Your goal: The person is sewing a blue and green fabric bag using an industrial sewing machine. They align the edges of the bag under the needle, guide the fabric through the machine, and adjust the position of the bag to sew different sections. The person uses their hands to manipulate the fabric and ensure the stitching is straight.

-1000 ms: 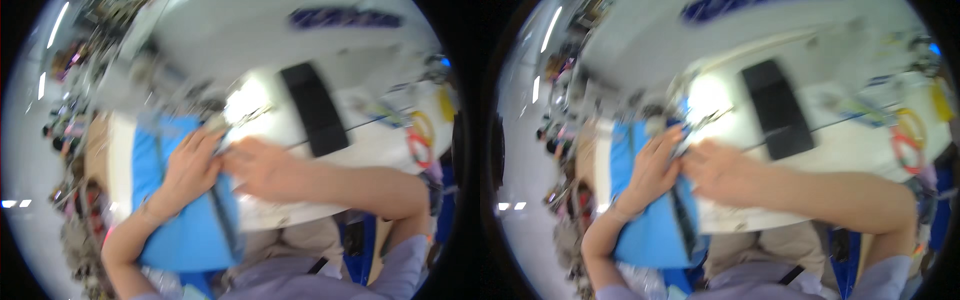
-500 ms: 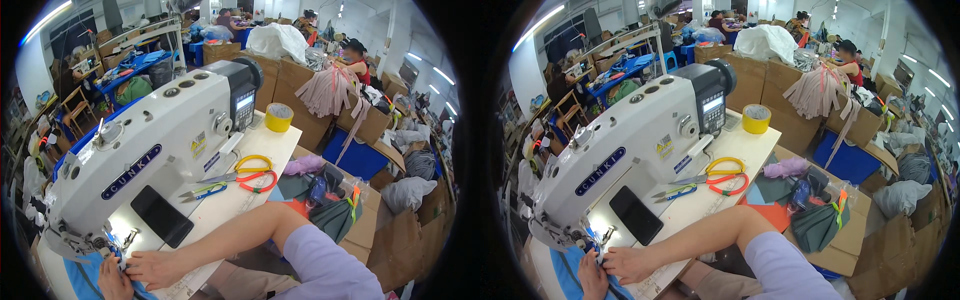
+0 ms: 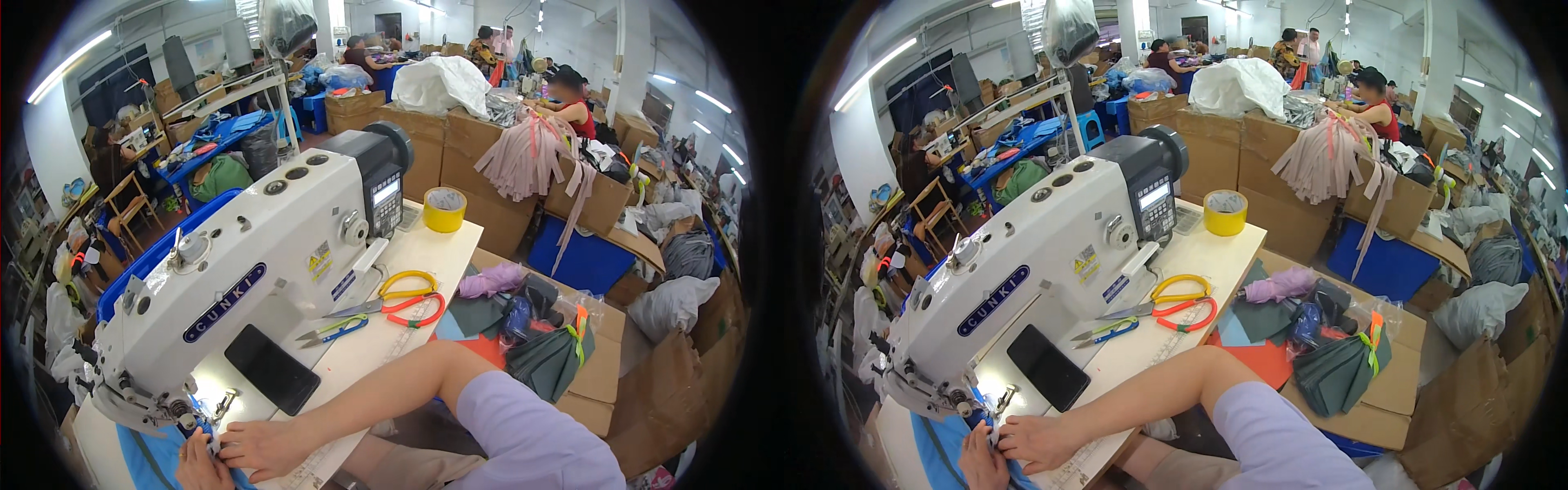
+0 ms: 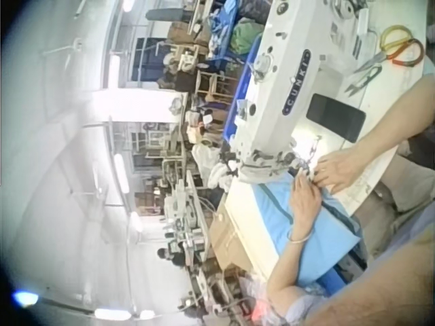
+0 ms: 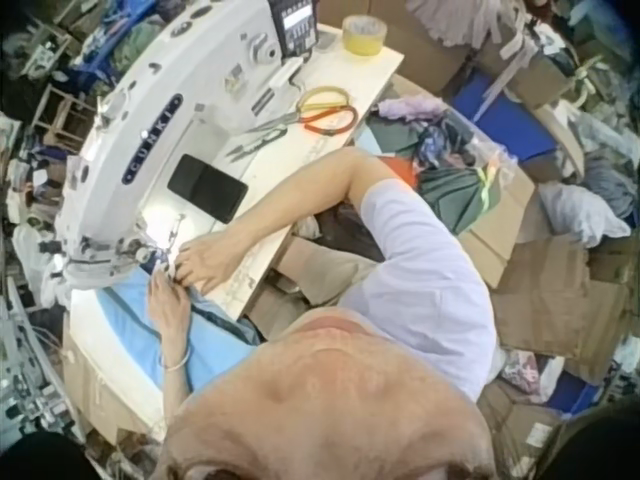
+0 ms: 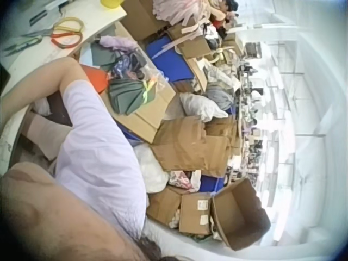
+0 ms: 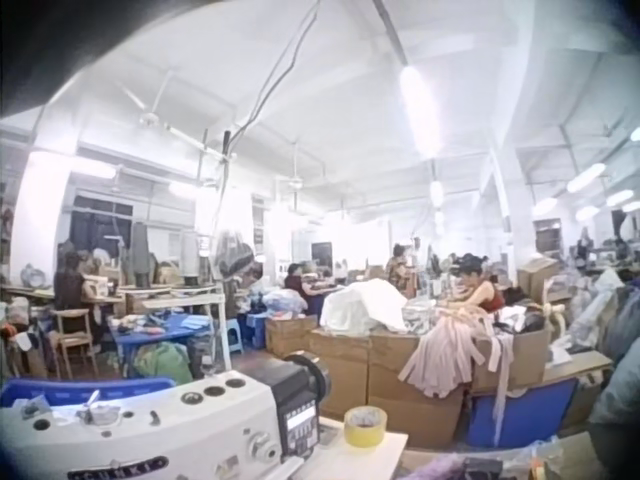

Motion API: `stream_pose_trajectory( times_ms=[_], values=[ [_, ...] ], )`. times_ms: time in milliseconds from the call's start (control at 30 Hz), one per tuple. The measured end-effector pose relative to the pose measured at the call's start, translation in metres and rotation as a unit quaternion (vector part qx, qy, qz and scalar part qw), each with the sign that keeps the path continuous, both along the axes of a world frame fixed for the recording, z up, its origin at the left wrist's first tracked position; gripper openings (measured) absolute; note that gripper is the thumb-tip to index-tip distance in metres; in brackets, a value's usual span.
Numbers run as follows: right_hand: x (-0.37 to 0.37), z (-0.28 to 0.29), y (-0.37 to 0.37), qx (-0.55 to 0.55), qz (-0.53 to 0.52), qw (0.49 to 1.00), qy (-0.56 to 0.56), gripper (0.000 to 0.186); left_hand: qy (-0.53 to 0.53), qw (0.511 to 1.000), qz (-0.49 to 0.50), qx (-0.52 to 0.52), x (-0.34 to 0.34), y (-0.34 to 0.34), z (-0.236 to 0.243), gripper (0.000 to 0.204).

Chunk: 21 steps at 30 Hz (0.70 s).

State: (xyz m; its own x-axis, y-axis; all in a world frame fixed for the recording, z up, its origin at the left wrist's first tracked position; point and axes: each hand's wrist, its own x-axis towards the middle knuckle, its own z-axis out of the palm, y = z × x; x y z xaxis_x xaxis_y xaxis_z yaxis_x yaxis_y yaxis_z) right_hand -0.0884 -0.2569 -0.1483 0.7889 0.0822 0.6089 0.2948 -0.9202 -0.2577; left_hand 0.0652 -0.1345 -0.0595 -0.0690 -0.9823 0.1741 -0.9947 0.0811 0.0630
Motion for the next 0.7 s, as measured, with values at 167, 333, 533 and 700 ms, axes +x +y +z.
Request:
stream_pose_trajectory(
  times_ms=[167,333,533,700],
  values=[
    [-0.010,0.005,0.001,-0.014,-0.001,1.000,0.009,0.048,0.085,0.996,0.028,-0.007,0.012,-0.002,-0.005,0.035],
    [-0.003,0.006,0.012,0.047,0.073,0.996,0.037,0.046,0.319,0.938,0.134,-0.023,0.071,0.017,0.015,0.028],
    [-0.014,0.048,0.023,-0.101,0.056,0.992,0.042,0.036,0.482,0.846,0.227,0.005,0.077,0.030,0.085,0.032],
    [-0.009,0.049,0.028,-0.099,0.070,0.991,0.063,0.037,0.474,0.855,0.208,-0.003,0.079,0.044,0.086,0.036]
  ],
)
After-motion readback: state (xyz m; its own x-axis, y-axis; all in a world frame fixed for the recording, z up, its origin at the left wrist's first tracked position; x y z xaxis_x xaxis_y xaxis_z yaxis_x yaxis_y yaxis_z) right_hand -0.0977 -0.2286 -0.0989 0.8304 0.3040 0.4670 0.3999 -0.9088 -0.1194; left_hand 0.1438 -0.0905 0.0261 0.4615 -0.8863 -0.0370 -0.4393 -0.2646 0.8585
